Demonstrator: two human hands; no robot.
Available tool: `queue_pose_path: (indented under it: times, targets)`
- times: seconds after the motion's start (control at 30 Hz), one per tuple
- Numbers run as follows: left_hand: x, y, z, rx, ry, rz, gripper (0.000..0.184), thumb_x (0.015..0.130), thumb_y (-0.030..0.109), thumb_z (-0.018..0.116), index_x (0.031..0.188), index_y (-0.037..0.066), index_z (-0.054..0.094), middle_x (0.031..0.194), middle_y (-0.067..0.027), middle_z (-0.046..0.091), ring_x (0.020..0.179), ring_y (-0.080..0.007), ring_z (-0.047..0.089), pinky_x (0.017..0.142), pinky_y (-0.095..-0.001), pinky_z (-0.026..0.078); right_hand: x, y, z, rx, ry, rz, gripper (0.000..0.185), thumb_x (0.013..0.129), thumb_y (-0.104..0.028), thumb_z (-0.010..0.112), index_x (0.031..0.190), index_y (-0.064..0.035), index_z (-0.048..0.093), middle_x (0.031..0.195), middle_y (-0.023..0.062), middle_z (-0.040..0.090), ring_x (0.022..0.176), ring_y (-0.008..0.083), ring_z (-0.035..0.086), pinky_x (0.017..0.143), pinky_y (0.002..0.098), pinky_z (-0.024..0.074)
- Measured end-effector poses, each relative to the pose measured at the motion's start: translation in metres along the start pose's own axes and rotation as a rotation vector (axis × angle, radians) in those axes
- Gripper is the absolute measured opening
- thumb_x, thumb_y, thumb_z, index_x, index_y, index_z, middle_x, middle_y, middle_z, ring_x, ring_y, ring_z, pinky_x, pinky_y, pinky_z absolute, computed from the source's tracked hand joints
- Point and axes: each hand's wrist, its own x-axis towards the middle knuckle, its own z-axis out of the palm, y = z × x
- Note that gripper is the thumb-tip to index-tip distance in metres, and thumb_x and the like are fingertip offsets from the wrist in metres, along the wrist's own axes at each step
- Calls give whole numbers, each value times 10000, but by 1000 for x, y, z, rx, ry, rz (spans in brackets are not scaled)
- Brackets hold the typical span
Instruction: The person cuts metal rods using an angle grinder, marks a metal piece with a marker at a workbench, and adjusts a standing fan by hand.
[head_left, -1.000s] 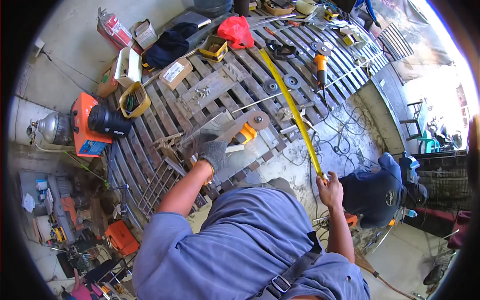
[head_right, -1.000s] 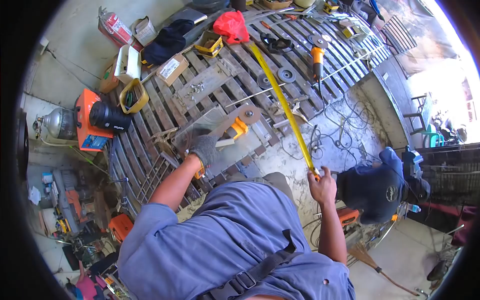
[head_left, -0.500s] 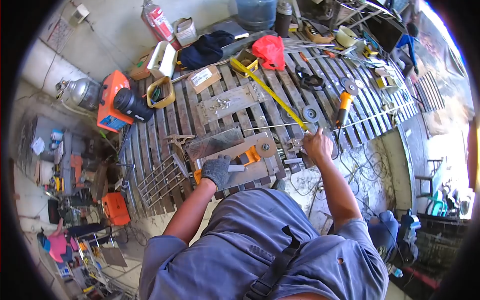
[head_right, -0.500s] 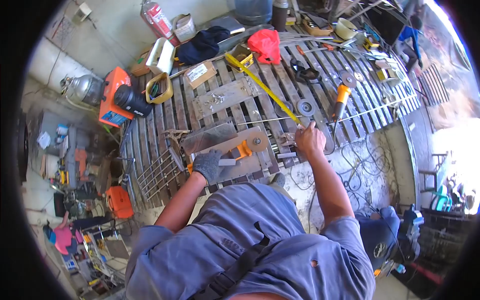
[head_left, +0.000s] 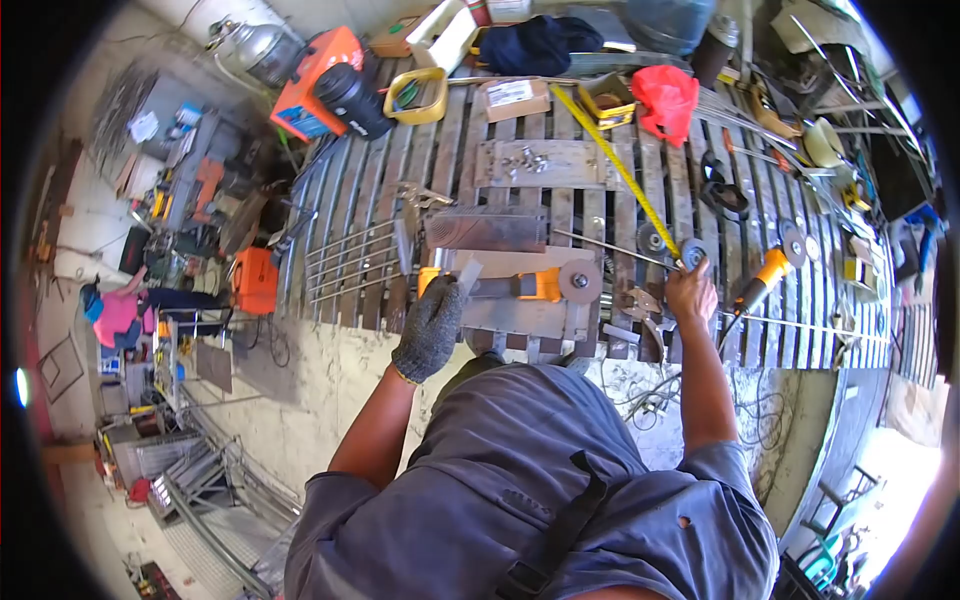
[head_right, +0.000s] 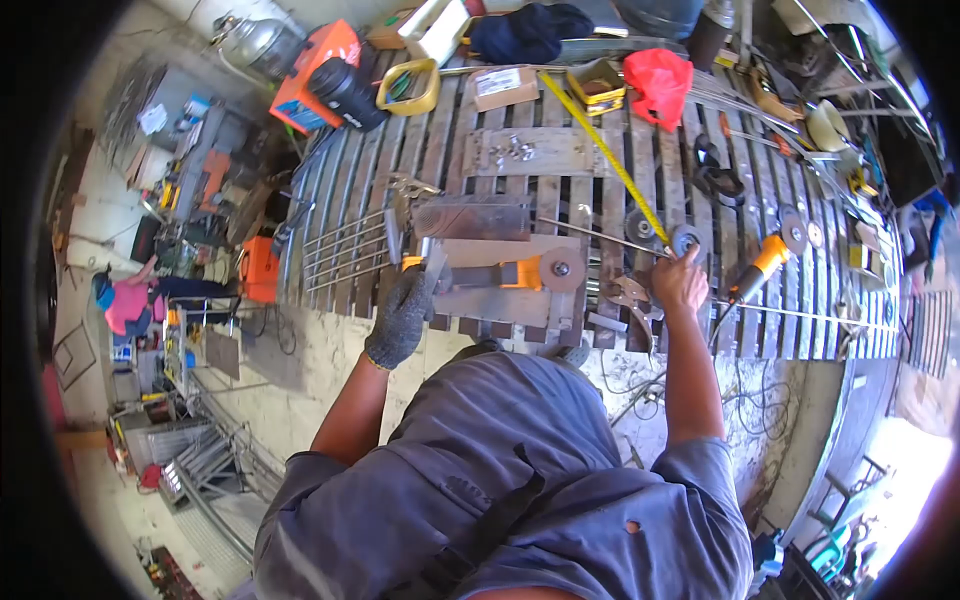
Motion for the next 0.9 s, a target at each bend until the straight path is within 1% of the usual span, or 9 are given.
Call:
queue_pose_path:
  times: [0.1, 0.2, 0.43, 0.57, 0.63, 0.7, 0.77, 0.83, 0.9]
  targets:
    - [-18, 37, 6, 247, 61, 140, 147, 1078, 168, 577, 1021, 35, 604, 731, -25, 573, 623, -116, 541, 578, -326, 452, -5, -3, 8, -39, 68, -37, 732, 877, -333, 597, 1491, 14, 400, 1172, 304, 661, 1053, 481, 680, 916, 573, 534]
    - [-21, 51, 7, 126, 61, 107, 130, 1053, 153, 628, 1017, 31, 602, 744, -22, 591, 652, -115, 579, 598, -317, 475, -5, 0, 12, -37, 85, -90, 686, 872, -296, 626, 1469, -12, 444, 1274, 274, 555, 1104, 462, 653, 898, 561, 546]
    - [-11, 73, -12, -12, 56, 115, 152, 1047, 157, 650, 1053, 5, 642, 813, -54, 692, 741, -112, 671, 690, -293, 530, -25, -17, -21, 46, 186, -98, 597, 879, -290, 697, 1389, -43, 510, 1270, 246, 554, 1090, 441, 668, 876, 543, 556]
    - [-4, 93, -18, -105, 91, 78, 184, 1015, 171, 708, 1021, -10, 673, 824, -70, 736, 729, -119, 709, 661, -279, 550, -55, -67, -49, 280, 127, -121, 549, 869, -259, 707, 1338, -11, 566, 1162, 270, 701, 1032, 448, 705, 875, 535, 563]
    - [2, 100, -25, -78, 97, 57, 198, 996, 180, 739, 980, -10, 687, 809, -76, 745, 701, -122, 711, 639, -278, 552, -70, -95, -41, 415, 195, -386, 475, 857, -248, 712, 1248, 12, 645, 1026, 270, 744, 970, 442, 724, 839, 502, 578]
    - [8, 102, -30, -101, 114, 59, 192, 982, 166, 748, 937, -14, 697, 792, -95, 749, 667, -132, 708, 621, -296, 564, -95, -138, -50, 522, -138, -326, 450, 870, -289, 714, 1200, 14, 672, 918, 257, 743, 866, 428, 737, 781, 468, 588]
    - [12, 111, -44, -92, 95, 38, 145, 990, 122, 719, 964, -20, 700, 785, -107, 741, 664, -152, 717, 611, -319, 586, -113, -190, -31, 592, -407, -471, 408, 894, -270, 686, 1176, 26, 687, 852, 226, 762, 686, 363, 717, 632, 422, 561]
    - [16, 113, -57, 4, 83, 92, 156, 1003, 146, 700, 980, -8, 701, 798, -91, 738, 697, -134, 702, 629, -306, 561, -113, -224, -13, 821, -979, -253, 413, 961, -225, 617, 1275, 42, 635, 1012, 243, 769, 521, 222, 573, 499, 340, 464]
    - [20, 111, -67, 78, 84, 235, 161, 1010, 155, 689, 989, -4, 700, 806, -80, 733, 721, -125, 695, 643, -297, 549, -104, -247, 20, 1070, -1290, 21, 431, 982, -165, 571, 1354, 56, 568, 1111, 280, 734, 485, 151, 448, 464, 299, 393]
